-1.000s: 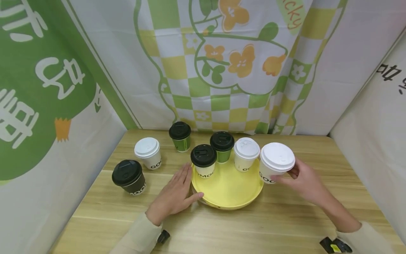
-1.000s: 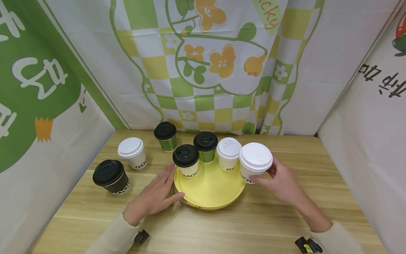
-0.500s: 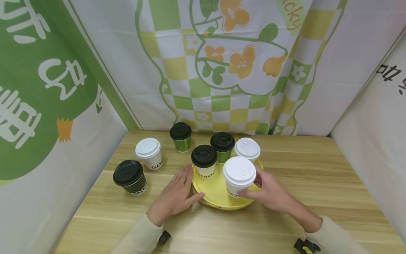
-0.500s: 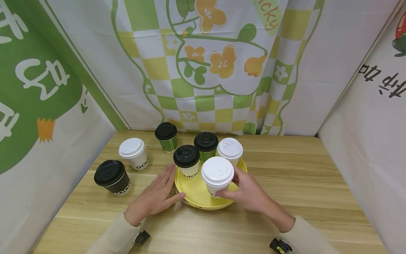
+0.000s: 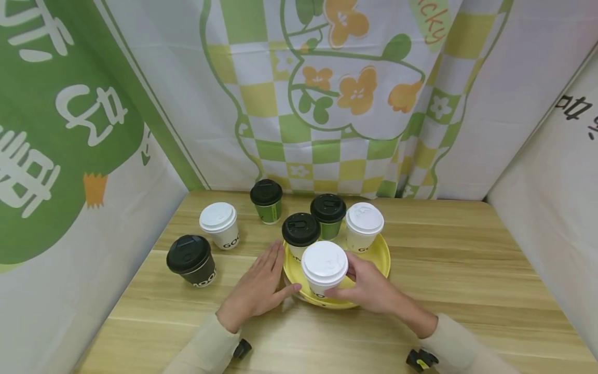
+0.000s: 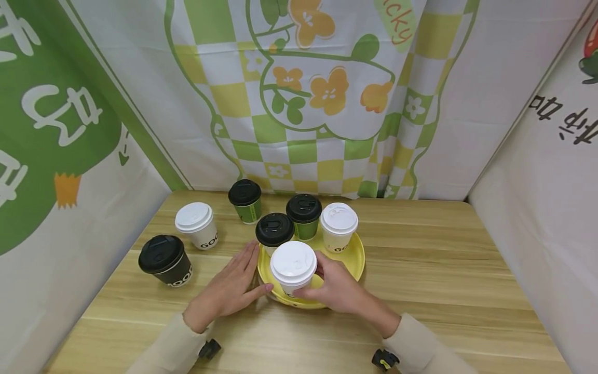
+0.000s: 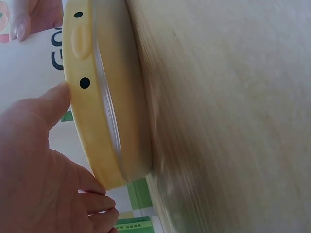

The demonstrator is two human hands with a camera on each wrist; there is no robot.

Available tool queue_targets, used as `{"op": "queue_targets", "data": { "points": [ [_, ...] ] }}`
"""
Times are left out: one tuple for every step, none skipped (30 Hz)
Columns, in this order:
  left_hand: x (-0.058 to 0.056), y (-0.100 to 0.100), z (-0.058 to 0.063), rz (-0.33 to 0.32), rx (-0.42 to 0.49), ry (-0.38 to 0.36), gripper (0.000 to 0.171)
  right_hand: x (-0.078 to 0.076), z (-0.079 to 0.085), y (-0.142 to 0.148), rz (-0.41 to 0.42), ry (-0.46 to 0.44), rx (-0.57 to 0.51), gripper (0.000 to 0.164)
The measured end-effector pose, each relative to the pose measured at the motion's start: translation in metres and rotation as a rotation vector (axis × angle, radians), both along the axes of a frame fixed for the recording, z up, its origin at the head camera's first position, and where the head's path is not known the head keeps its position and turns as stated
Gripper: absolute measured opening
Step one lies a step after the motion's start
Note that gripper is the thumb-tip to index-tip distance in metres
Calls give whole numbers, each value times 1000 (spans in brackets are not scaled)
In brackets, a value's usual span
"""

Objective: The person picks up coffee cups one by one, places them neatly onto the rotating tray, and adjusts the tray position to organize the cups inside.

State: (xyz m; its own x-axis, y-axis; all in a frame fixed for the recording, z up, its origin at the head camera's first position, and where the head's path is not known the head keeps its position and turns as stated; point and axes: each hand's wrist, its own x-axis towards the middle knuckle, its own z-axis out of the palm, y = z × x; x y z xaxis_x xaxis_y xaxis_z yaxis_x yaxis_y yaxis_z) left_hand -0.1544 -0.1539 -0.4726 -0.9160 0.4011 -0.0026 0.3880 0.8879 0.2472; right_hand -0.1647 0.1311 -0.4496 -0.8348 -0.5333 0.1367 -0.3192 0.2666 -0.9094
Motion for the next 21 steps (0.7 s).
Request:
{"op": "queue_targets", "data": {
  "points": [
    [0, 0, 0, 0, -1, 2, 102, -1, -3, -2, 7, 0, -3, 84],
    [0, 0, -1, -1, -3, 1, 102, -2, -5, -4, 13, -2, -5, 84],
    [0, 0, -1, -2, -3, 1, 102, -3, -7, -5, 15, -4, -6, 85],
    [0, 0, -1, -2, -4, 0, 102, -4, -9, -6, 18, -6, -8, 85],
    [0, 0, -1, -2, -3, -3, 102, -4, -10, -7, 19, -9, -7, 86],
    [-1, 0, -2, -2, -5, -4, 103, -5, -11, -8, 21, -13, -8, 86],
    [-1, 0, -2, -2, -4, -5, 103, -6, -12, -9, 25, -16, -6, 86],
    [-1, 0, -2, -2, -5, -7, 103, -7, -13, -10, 26, -18, -4, 86],
    [-1, 0, -2, -2, -6, -8, 103, -7, -14, -11, 29, -15, 0, 86],
    [-1, 0, -3, -2, -7, -8, 103, -8, -15, -12, 29, -12, 4, 85],
    [-1, 0, -3, -2, -7, -6, 103, -8, -15, -13, 26, -16, 9, 85],
    [-1, 0, -3, -3, -8, -3, 103, -8, -16, -13, 24, -20, 10, 86],
    [-1, -1, -3, -3, -8, -1, 103, -9, -16, -14, 19, -21, 16, 86],
    [-1, -1, -3, -4, -9, -1, 103, -9, -17, -15, 15, -21, 21, 86],
    [-1, -1, -3, -5, -9, 2, 103, -9, -17, -15, 14, -23, 22, 86],
    [-1, -1, -3, -6, -9, 3, 103, -10, -18, -15, 11, -27, 23, 86],
    [-1, -1, -4, -6, -9, 4, 103, -10, -18, -15, 9, -31, 23, 87],
    [-1, -1, -4, -6, -9, 2, 103, -10, -19, -15, 11, -30, 24, 86],
    [-1, -1, -4, -6, -7, 3, 103, -10, -19, -15, 12, -29, 24, 86],
    [-1, -1, -4, -6, -7, 3, 103, -11, -19, -15, 15, -28, 22, 87],
    [-1, -1, -4, -6, -6, 4, 103, -11, -19, -15, 16, -29, 22, 87]
  ]
}}
